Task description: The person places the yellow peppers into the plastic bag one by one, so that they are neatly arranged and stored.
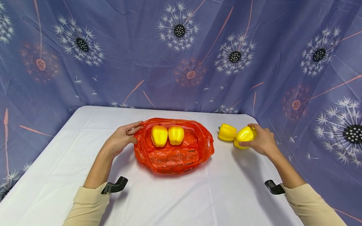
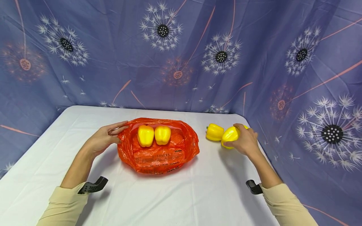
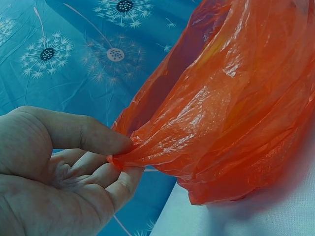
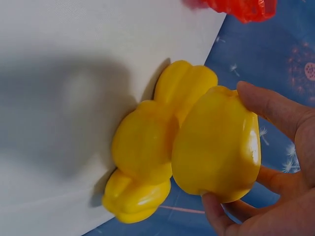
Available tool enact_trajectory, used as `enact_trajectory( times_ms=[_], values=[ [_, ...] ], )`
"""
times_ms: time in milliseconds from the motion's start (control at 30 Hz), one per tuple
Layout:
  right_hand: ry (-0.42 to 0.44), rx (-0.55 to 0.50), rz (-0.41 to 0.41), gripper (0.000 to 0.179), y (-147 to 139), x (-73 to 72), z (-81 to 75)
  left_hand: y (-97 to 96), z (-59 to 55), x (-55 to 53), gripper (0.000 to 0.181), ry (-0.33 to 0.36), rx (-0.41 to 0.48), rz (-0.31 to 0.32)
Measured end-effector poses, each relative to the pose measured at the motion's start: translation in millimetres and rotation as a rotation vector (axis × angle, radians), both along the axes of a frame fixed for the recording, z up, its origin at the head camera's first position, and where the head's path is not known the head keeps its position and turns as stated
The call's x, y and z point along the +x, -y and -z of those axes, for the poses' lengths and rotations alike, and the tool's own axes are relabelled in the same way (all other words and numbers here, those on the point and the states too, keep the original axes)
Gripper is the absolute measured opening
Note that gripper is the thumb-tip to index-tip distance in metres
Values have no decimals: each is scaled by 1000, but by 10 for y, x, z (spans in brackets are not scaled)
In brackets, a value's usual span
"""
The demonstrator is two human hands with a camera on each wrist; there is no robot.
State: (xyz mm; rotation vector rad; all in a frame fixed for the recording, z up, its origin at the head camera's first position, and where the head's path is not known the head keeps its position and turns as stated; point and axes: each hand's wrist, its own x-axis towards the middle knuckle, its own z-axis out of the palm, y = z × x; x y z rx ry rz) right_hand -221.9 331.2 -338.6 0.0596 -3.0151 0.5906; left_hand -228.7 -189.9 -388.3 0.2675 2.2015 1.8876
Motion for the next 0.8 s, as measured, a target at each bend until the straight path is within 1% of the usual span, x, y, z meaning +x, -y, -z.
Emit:
enact_trajectory(
  times_ms=[133,300,567,800],
  values=[
    [19,-5,-15,93,90,-17,-39,-9,0,-1,84,-2,0,0],
    [15,6,-38,95,204,-46,-78,-3,-7,9,84,6,10,-4],
    [4,15,-65,96,397,-84,-88,4,0,-7,85,9,4,-8],
    [12,-5,-87,99,569,-92,-134,-3,-6,4,84,12,1,-10]
  ],
)
